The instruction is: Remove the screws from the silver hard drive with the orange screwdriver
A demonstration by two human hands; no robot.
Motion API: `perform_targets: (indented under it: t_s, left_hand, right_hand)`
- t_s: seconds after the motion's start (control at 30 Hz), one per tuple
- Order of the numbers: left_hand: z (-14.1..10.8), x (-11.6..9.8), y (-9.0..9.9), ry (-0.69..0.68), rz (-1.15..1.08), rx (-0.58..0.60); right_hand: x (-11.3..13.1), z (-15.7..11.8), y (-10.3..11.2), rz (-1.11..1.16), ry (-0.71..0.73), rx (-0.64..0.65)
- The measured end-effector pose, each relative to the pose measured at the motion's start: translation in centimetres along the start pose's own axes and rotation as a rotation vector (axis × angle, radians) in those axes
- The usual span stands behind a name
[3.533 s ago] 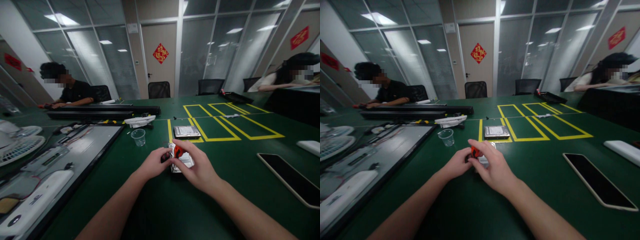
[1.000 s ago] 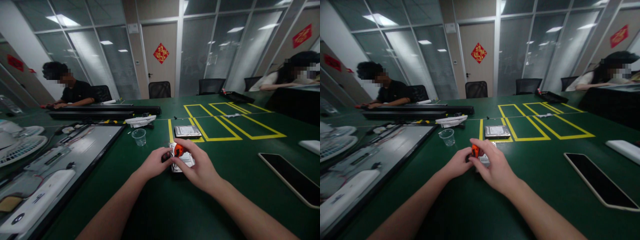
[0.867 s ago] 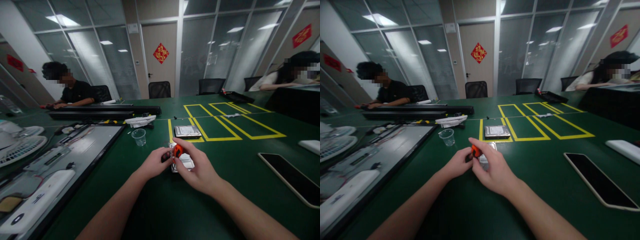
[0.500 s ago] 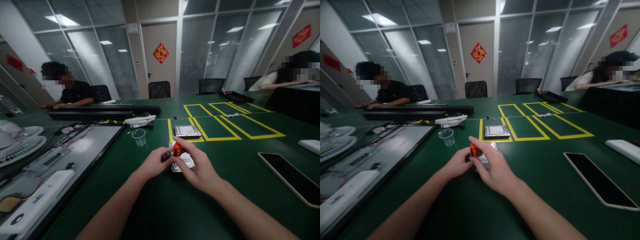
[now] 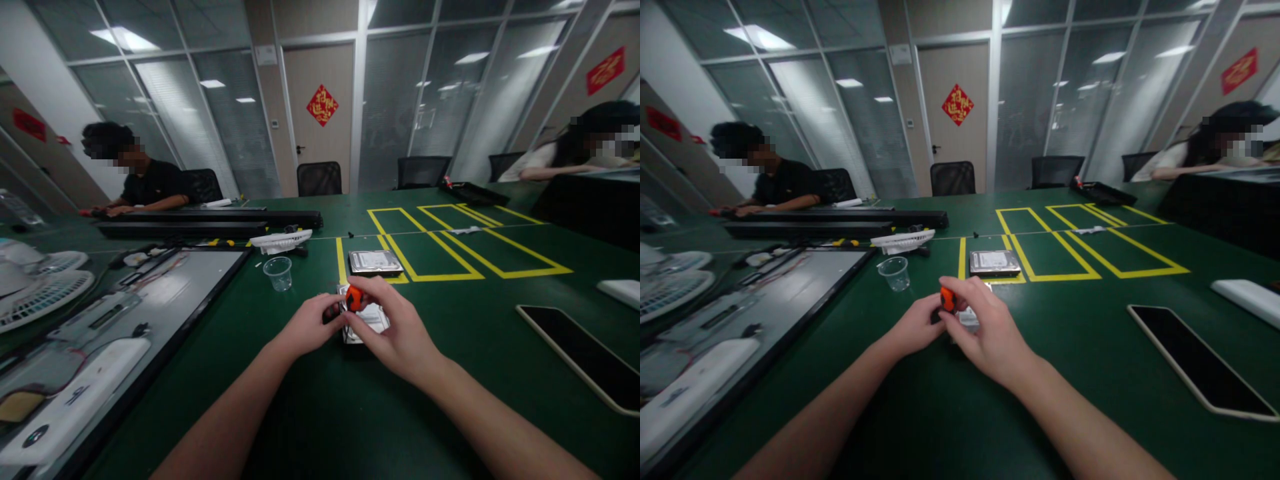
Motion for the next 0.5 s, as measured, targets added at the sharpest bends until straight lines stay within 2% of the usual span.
perform_targets:
  t_s: [0.5]
  left_hand:
    - [0.0, 0.23, -0.11, 0.005, 0.042, 0.005]
  right_hand:
    - [-0.17, -0.15, 0.02, -0.022, -0.016, -0.015]
Point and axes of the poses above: each hand's wrist, its own z-axis towards the middle knuckle, its own y-axis out of the back of the hand, x = y × z, the point moved 6 cm from there along z, towards the middle knuckle, and after that the axes turned 1 degree about -z, right-handed, at the moved point
